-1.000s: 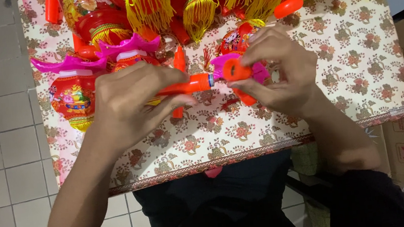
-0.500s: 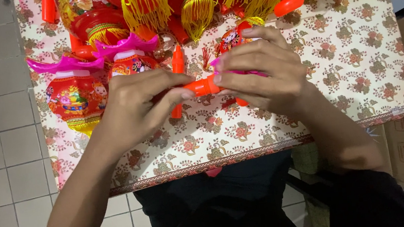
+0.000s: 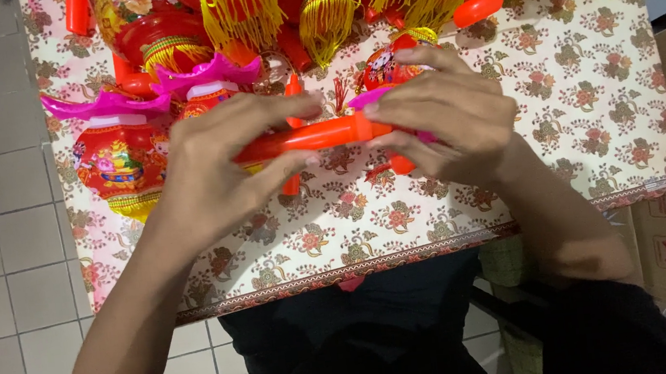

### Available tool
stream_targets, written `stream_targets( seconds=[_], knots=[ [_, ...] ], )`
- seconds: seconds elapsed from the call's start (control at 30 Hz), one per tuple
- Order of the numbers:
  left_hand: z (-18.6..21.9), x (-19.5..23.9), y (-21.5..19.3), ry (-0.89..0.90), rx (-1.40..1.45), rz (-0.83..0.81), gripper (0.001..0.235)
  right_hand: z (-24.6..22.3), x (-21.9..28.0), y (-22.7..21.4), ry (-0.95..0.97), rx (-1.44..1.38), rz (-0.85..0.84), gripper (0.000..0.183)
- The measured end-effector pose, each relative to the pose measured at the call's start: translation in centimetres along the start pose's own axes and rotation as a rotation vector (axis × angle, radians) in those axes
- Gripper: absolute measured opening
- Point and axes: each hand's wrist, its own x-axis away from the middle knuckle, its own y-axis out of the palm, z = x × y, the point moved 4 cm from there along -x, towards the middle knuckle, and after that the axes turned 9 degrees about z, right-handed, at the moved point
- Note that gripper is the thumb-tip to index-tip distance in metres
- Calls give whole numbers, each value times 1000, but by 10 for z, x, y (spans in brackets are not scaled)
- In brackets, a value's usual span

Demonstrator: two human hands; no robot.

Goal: The person assembles toy lanterns by hand, joining two orange plastic segments and attaching them to the pink and red lantern frames.

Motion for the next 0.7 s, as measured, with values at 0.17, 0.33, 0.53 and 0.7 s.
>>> stream_targets(
  seconds=[0.17, 0.33, 0.53, 0.7],
  knots=[
    [0, 0, -10, -134, -31, 193, 33, 1, 14, 7, 30, -53, -33, 27],
    [-5, 2, -7, -127, -46, 243, 25, -7, 7, 6, -39, 22, 44, 22],
    [-3, 4, -6, -111, 114, 271, 43, -2, 0, -7, -31, 61, 87, 15],
    [0, 6, -8, -112, 300, 361, 55, -3, 4, -4, -19, -1, 125, 22]
  ],
)
